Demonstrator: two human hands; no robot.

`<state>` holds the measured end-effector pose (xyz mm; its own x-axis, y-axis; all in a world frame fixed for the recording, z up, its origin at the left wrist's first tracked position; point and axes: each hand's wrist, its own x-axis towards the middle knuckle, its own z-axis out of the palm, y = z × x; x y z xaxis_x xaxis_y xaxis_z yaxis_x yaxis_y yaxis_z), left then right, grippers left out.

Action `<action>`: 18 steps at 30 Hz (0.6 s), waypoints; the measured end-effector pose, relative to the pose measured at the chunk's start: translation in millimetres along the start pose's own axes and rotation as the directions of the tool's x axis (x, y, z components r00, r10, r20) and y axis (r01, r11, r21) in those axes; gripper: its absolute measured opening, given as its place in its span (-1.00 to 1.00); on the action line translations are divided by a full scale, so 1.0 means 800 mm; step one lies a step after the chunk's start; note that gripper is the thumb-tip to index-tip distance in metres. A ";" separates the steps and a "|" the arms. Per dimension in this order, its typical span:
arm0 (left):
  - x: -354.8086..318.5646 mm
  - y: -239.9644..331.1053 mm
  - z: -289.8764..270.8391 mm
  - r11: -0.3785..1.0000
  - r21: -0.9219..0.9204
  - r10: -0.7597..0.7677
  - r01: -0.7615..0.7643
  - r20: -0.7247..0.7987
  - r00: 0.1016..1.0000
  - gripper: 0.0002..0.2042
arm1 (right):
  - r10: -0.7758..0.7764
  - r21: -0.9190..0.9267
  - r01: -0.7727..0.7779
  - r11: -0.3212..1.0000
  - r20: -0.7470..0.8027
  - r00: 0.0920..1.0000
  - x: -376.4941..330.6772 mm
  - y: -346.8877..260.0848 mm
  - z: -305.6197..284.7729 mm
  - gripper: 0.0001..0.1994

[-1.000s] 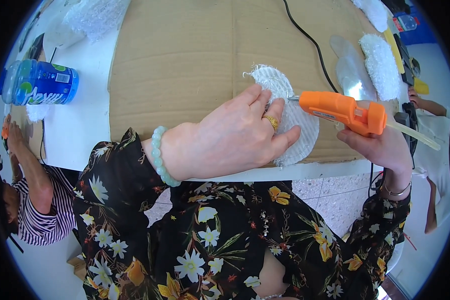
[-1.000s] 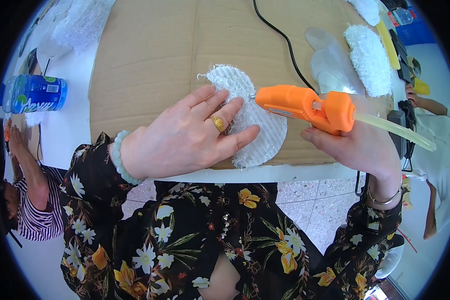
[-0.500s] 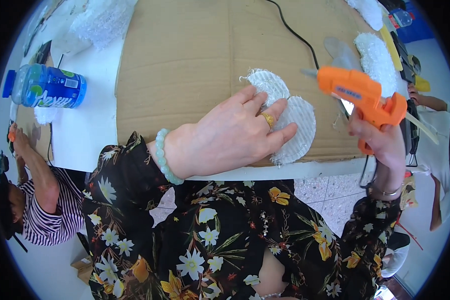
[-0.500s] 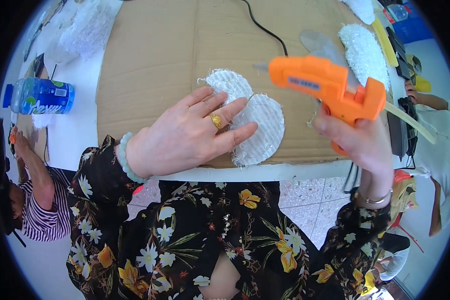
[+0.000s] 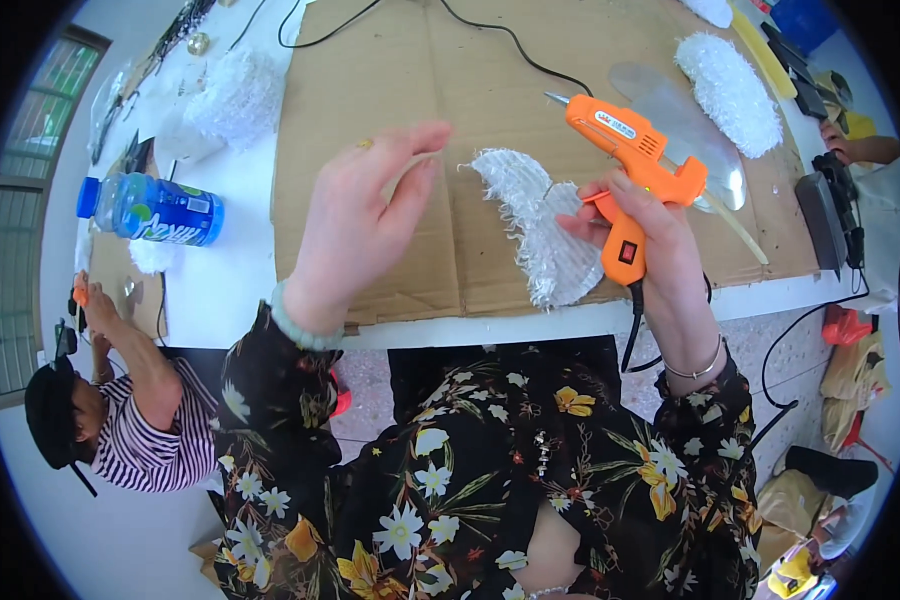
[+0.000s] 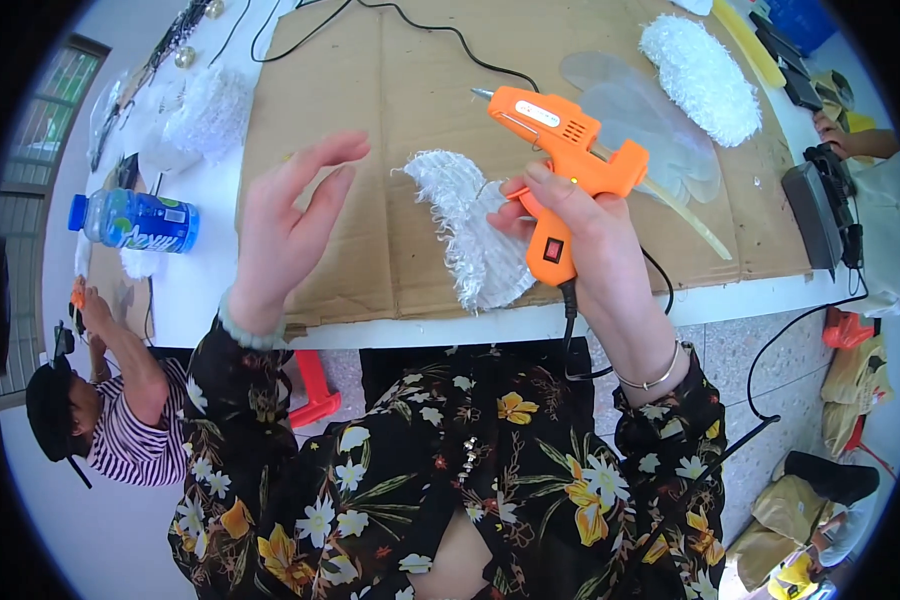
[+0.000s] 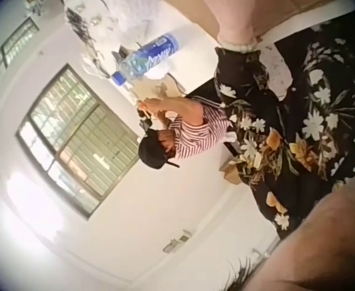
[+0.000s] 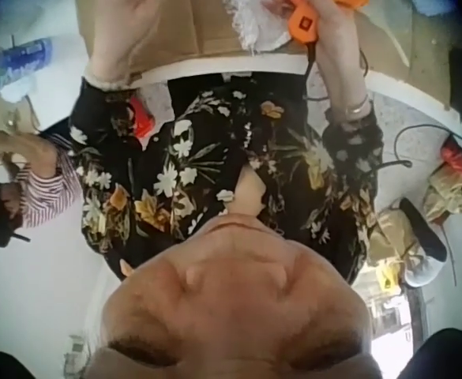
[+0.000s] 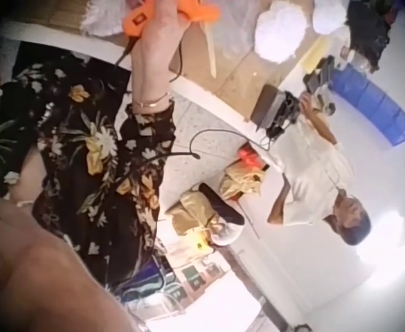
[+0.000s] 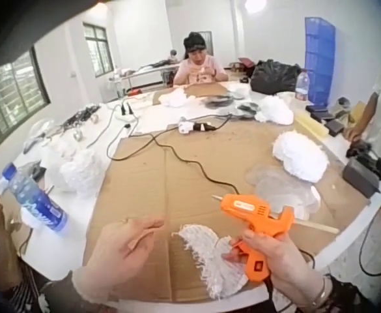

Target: Use a hot glue gun to attach white faux fur pieces to a base material to assemble a toy component.

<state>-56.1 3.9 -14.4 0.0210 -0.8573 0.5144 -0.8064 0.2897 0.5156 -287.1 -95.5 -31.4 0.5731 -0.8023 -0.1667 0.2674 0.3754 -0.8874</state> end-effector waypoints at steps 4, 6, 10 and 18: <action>-0.001 -0.023 0.037 0.959 -0.147 -0.237 0.243 0.054 0.970 -0.67 | -0.005 -0.001 0.005 1.000 0.003 1.000 0.005 0.004 -0.004 -0.78; 0.005 -0.009 0.039 0.966 -0.099 -0.229 0.237 0.082 0.970 -0.65 | -0.009 0.012 0.008 1.000 0.004 1.000 0.007 0.008 -0.004 -0.78; 0.002 -0.004 0.044 0.959 -0.134 -0.239 0.250 0.092 0.967 -0.60 | 0.003 0.003 -0.003 1.000 -0.003 1.000 0.007 0.009 0.002 -0.78; 0.001 0.005 0.047 0.966 -0.121 -0.202 0.227 0.188 0.961 -0.58 | 0.006 0.025 -0.006 1.000 0.014 1.000 0.011 0.014 -0.002 -0.77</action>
<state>-81.7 -11.6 -37.8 0.0719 -0.9626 0.2613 -0.7029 0.1369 0.6979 -280.3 -99.2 -43.7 0.5852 -0.7938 -0.1657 0.2830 0.3914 -0.8756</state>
